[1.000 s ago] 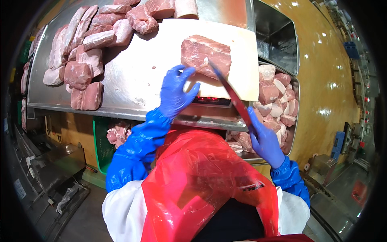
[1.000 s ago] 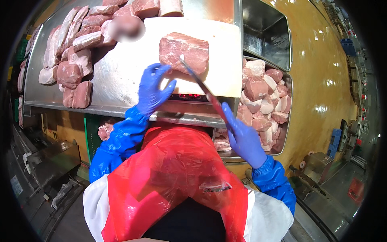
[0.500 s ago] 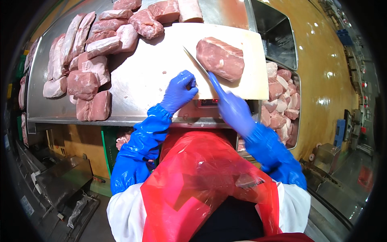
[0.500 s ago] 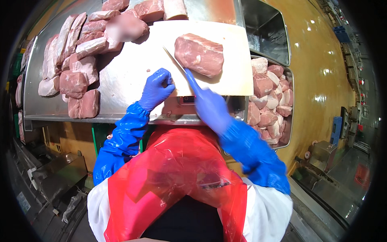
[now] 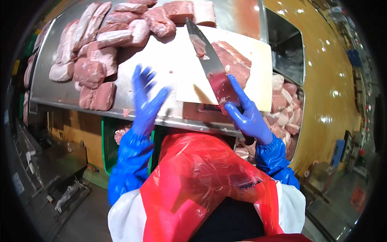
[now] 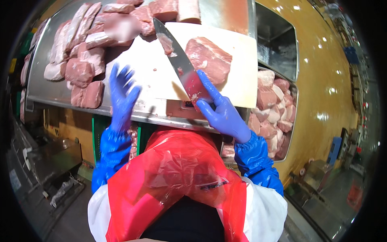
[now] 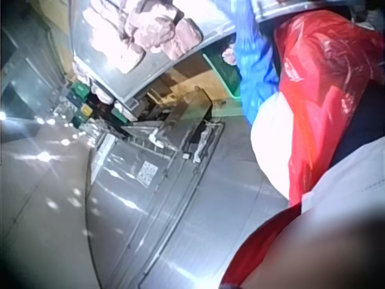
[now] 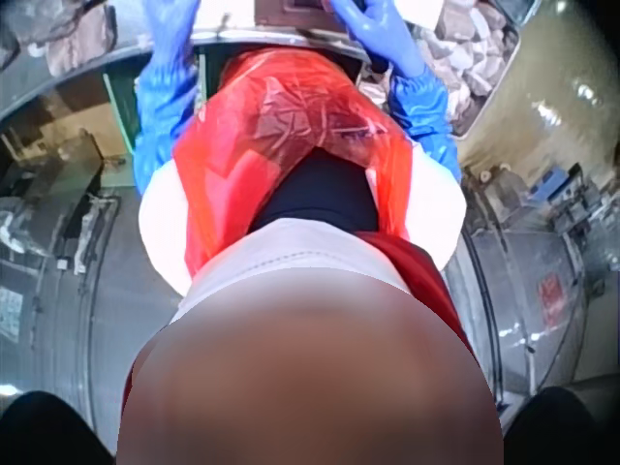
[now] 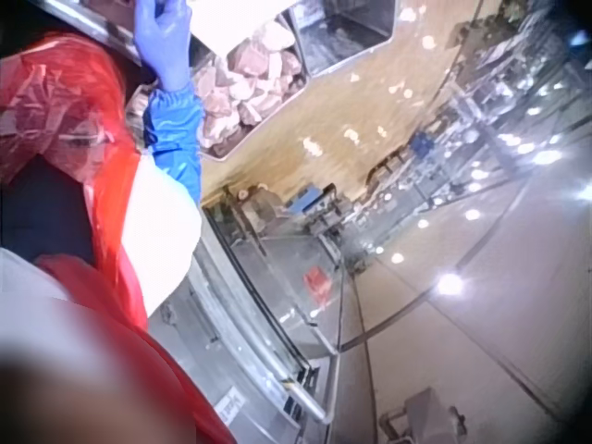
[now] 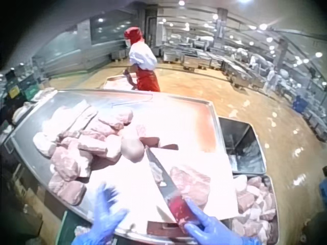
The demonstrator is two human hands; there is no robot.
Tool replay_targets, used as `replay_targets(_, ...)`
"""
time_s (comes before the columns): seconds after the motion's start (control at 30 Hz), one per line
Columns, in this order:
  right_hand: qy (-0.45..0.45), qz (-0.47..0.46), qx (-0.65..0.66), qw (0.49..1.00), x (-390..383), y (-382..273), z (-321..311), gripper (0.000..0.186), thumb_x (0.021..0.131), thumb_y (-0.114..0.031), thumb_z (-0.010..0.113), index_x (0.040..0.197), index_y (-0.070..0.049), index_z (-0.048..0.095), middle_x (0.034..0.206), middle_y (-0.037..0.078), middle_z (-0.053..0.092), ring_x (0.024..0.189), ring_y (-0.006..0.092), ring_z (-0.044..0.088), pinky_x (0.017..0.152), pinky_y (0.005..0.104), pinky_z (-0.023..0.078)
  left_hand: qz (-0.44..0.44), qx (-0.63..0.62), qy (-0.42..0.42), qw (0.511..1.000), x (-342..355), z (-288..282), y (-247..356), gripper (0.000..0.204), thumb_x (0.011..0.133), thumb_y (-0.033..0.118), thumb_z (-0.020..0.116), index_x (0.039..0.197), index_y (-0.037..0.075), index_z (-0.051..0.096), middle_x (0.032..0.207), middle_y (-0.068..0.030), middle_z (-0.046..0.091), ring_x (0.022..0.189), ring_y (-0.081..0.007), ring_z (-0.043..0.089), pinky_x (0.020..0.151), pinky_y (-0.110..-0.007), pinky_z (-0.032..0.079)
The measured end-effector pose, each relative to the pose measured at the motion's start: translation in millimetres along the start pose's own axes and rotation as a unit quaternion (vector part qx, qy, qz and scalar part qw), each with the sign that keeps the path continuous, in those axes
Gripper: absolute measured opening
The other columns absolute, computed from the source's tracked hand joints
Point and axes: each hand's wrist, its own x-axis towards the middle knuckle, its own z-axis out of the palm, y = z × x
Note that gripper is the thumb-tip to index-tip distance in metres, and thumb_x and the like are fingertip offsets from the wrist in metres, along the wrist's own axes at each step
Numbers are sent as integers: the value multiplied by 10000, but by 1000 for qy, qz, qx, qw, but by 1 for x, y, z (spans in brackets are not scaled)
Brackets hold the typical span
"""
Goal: The person cuts large pieces of raw meat into smaller portions using a knife on a cutting board. They trim fat and place the cut pieces into a metal tray. The person wears blue gloves and a red apron.
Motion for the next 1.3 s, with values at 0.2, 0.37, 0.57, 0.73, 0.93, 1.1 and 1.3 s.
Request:
replay_targets(0.2, -25, 23, -25, 999, -7, -13, 7, 724, 968, -56, 548, 1611, -147, 231, 908, 62, 698, 796, 88, 552, 781, 286, 492, -111, -309, -11, 945, 48, 37, 7, 713, 941, 114, 678, 1523, 2, 280, 1257, -148, 639, 1033, -209, 670, 921, -335, 538)
replay_targets(0.37, 124, -45, -38, 990, 4, 9, -43, 704, 977, -37, 553, 1607, -125, 254, 1225, 55, 619, 865, 86, 561, 806, 272, 508, -14, 433, 54, 900, -110, -144, -154, 614, 932, 170, 691, 1451, -2, 411, 1276, -262, 585, 1187, -371, 590, 1039, -454, 455)
replay_targets(0.57, 242, -101, 179, 948, 121, 88, -120, 741, 986, -36, 582, 1605, -140, 188, 889, 46, 615, 631, 94, 560, 525, 221, 463, 88, 319, 41, 943, -29, -19, -83, 537, 907, 170, 715, 1379, -7, 530, 1475, -239, 453, 1378, -373, 431, 1149, -481, 334)
replay_targets(0.73, 376, -139, 237, 885, 116, 84, -22, 781, 974, -31, 569, 1613, -129, 130, 952, 70, 610, 633, 106, 558, 523, 239, 478, 54, 61, -116, 990, 96, 148, -48, 484, 988, 333, 594, 1317, -22, 578, 1317, -209, 619, 1233, -326, 584, 1072, -393, 430)
replay_targets(0.93, 302, -125, 194, 925, 61, 78, -6, 753, 1000, -43, 562, 1614, -140, 138, 982, 62, 592, 652, 94, 551, 525, 221, 450, 187, 18, -201, 961, 136, 167, -58, 315, 987, 228, 573, 1165, -14, 666, 1070, -161, 707, 1001, -266, 665, 903, -360, 512)
replay_targets(1.1, 132, -215, -183, 950, -2, 91, -34, 668, 972, -66, 586, 1579, -129, 314, 937, 138, 742, 762, 206, 715, 655, 377, 541, 58, 116, 11, 991, 3, 76, -60, 141, 875, 43, 700, 1015, 26, 687, 980, -92, 665, 956, -187, 639, 785, -336, 525)
replay_targets(1.3, 89, -79, -159, 980, 43, 49, -20, 630, 968, -91, 603, 1553, -129, 374, 940, 180, 741, 872, 236, 710, 802, 377, 539, 243, 203, -16, 948, 13, 121, -29, 201, 793, 54, 768, 985, 69, 713, 975, -124, 664, 968, -297, 634, 858, -400, 498)
